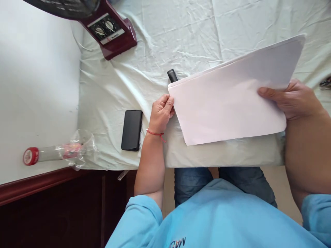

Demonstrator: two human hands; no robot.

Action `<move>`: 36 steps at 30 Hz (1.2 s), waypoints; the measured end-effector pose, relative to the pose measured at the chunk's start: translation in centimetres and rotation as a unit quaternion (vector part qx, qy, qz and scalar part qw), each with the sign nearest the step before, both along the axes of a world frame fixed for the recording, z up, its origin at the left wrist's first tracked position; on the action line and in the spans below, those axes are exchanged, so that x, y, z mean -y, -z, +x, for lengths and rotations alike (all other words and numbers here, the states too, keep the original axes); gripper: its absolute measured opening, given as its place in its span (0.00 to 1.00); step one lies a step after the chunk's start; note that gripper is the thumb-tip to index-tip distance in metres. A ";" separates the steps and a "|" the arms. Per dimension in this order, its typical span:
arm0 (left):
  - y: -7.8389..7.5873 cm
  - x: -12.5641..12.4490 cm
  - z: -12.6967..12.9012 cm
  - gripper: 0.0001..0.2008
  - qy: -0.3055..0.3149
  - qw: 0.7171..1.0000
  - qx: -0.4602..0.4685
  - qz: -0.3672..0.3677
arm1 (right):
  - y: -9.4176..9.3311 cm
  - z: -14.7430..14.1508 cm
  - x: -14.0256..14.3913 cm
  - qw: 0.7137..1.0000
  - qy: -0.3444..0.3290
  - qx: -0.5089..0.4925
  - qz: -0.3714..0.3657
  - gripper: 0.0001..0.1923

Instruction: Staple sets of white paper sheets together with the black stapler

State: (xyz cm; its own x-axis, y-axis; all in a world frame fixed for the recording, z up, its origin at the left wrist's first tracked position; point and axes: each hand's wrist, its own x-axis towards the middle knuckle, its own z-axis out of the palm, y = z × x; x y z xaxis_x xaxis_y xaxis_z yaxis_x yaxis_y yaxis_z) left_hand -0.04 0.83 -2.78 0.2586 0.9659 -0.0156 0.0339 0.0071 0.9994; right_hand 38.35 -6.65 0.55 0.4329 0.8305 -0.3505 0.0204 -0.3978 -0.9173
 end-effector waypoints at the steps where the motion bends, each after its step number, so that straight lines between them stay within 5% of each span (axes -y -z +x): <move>1: 0.2 -0.2 -0.1 0.25 -0.007 1.000 0.002 0.007 | -0.3 -0.2 0.1 1.000 0.000 -0.005 -0.009 0.23; 12: 2.2 -0.6 -1.1 0.33 0.008 0.996 -0.063 0.063 | -1.1 -0.3 -0.2 0.980 -0.086 -0.050 -0.175 0.16; 26: 2.1 -0.7 -1.4 0.31 -0.017 0.997 -0.074 0.009 | -0.6 0.3 -0.4 0.978 -0.122 -0.038 -0.166 0.21; 36: 2.0 -0.6 -1.1 0.25 -0.035 0.998 -0.060 0.007 | -0.4 -0.4 -0.8 0.990 -0.108 -0.005 -0.090 0.20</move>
State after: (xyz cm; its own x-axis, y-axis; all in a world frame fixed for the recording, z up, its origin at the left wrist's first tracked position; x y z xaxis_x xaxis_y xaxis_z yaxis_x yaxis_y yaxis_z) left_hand -1.18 1.43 -4.75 0.1881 0.9817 -0.0282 0.1529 -0.0009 0.9882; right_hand 37.95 -5.86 0.96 0.2479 0.8269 -0.5047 0.1144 -0.5423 -0.8323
